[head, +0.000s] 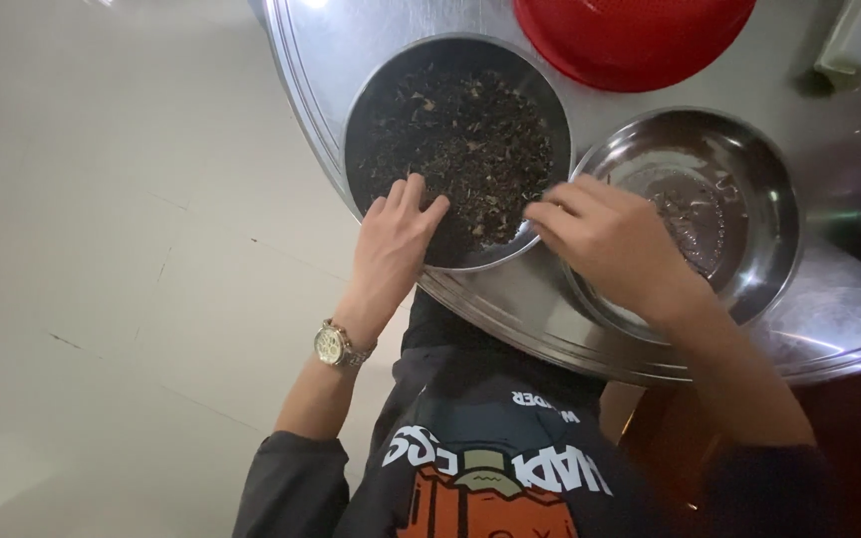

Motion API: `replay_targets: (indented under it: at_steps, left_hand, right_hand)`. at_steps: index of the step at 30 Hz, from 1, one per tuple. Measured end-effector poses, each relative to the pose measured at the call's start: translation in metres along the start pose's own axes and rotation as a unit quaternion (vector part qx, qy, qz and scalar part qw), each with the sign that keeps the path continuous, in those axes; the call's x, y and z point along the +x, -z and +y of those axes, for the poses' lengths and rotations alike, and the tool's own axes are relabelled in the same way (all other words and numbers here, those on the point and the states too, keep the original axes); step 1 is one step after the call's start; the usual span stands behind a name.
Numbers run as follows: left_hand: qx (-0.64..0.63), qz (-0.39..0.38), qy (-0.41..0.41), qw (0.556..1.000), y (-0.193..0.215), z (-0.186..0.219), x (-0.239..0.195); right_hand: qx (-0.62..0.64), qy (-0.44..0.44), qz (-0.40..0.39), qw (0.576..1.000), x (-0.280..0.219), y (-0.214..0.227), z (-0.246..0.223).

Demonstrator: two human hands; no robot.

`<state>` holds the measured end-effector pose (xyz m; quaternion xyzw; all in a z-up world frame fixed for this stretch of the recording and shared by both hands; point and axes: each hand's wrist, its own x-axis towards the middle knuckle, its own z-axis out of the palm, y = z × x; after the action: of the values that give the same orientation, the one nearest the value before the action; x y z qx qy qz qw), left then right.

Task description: The person stands at a stainless steel table and sorts dried herbs by hand. They pick up portions of the dark, leafy material from a large bowl and transfer them into a smaller metal bowl, occasionally separating specific strands or pieces.

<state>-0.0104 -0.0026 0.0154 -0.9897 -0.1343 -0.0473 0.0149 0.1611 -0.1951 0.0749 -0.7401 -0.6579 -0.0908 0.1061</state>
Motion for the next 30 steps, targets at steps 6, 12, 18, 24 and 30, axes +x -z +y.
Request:
replay_targets:
  at_steps: [6,12,18,24,30]
  left_hand:
    - [-0.017,-0.017,-0.035,0.999,0.011,-0.001,0.004]
    - [0.001,-0.069,-0.029,0.997,0.006,0.002,0.007]
    - [-0.016,-0.036,0.000,0.999,-0.016,0.002,0.006]
    - [-0.085,-0.039,0.043,0.995,-0.003,0.004,0.003]
    - [-0.223,0.008,0.064,0.973,-0.009,0.011,0.001]
  right_hand:
    - [0.008,0.090,-0.004,0.996,0.042,-0.047,0.009]
    - [0.024,0.092,-0.095,0.991,0.068,-0.069,0.005]
    - [-0.092,0.153,-0.138,0.974,0.073,-0.090,0.006]
    - [-0.098,0.136,-0.196,0.966,0.082,-0.080,-0.002]
    - [-0.079,0.138,-0.207,0.965,0.081,-0.076,0.001]
